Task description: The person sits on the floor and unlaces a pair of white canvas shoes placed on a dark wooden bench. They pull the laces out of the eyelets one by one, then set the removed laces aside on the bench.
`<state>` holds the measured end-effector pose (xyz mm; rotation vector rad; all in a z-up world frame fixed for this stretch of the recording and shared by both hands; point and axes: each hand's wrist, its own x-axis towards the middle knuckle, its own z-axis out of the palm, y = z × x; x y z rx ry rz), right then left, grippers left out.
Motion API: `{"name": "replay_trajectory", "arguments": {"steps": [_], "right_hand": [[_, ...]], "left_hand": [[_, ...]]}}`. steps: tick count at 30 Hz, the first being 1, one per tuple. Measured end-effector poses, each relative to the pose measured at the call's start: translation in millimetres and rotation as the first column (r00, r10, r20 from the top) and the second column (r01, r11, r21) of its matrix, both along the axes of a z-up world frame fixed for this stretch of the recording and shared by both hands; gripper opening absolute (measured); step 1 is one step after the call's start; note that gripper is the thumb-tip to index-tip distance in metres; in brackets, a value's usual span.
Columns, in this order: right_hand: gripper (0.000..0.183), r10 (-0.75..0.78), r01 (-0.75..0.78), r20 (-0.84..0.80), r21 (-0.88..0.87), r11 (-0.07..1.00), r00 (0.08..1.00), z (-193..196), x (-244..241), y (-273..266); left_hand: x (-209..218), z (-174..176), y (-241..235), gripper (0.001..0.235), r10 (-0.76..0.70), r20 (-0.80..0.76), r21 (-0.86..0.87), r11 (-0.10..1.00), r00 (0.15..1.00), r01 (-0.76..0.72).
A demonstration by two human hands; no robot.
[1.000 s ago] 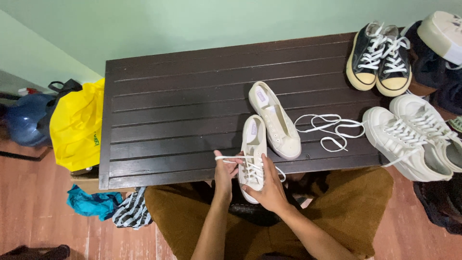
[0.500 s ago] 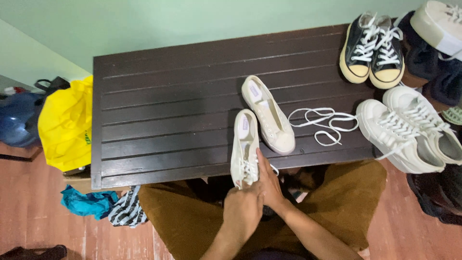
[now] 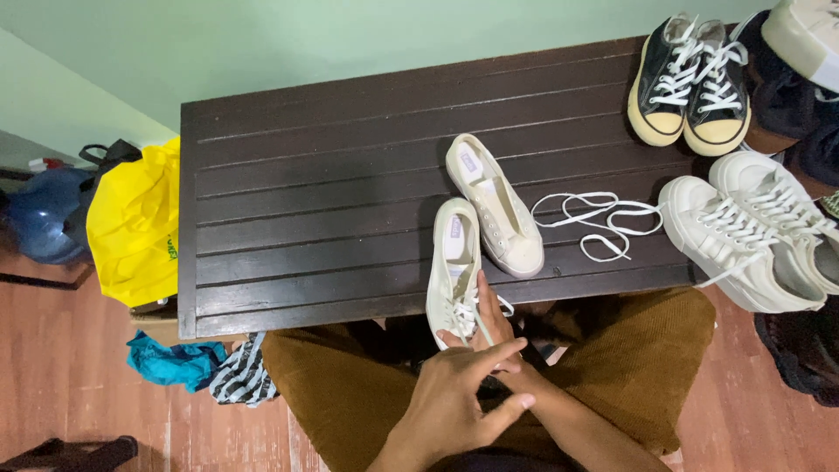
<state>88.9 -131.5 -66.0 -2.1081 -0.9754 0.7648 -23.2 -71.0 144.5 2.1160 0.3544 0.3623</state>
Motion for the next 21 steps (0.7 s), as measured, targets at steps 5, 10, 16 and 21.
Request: {"name": "replay_trajectory", "arguments": {"steps": [5,10,16,21], "right_hand": [[0.120,-0.174,0.176,-0.039,0.027,0.984,0.984,27.0,-0.6,3.9],[0.094,-0.186,0.170,0.029,0.292,0.941,0.982,26.5,9.7,0.9],[0.094,-0.321,0.319,-0.035,0.253,0.913,0.946,36.5,18.2,15.1],[0.088,-0.325,0.290,0.049,0.342,0.894,0.944,3.4,19.4,5.7]], "left_hand": [[4.8,-5.2,-12.9,0.049,-0.046,-0.096,-0.089,0.995,0.994,0.038],[7.0,-18.0,-20.9,0.027,-0.208,0.242,0.089,0.977,0.948,0.192],[16.3,-22.4,-13.8,0.043,-0.068,-0.155,-0.358,0.934,0.986,0.008],[19.4,-21.9,-23.3,0.046,-0.214,0.121,-0.211,0.949,0.969,0.236]]}}
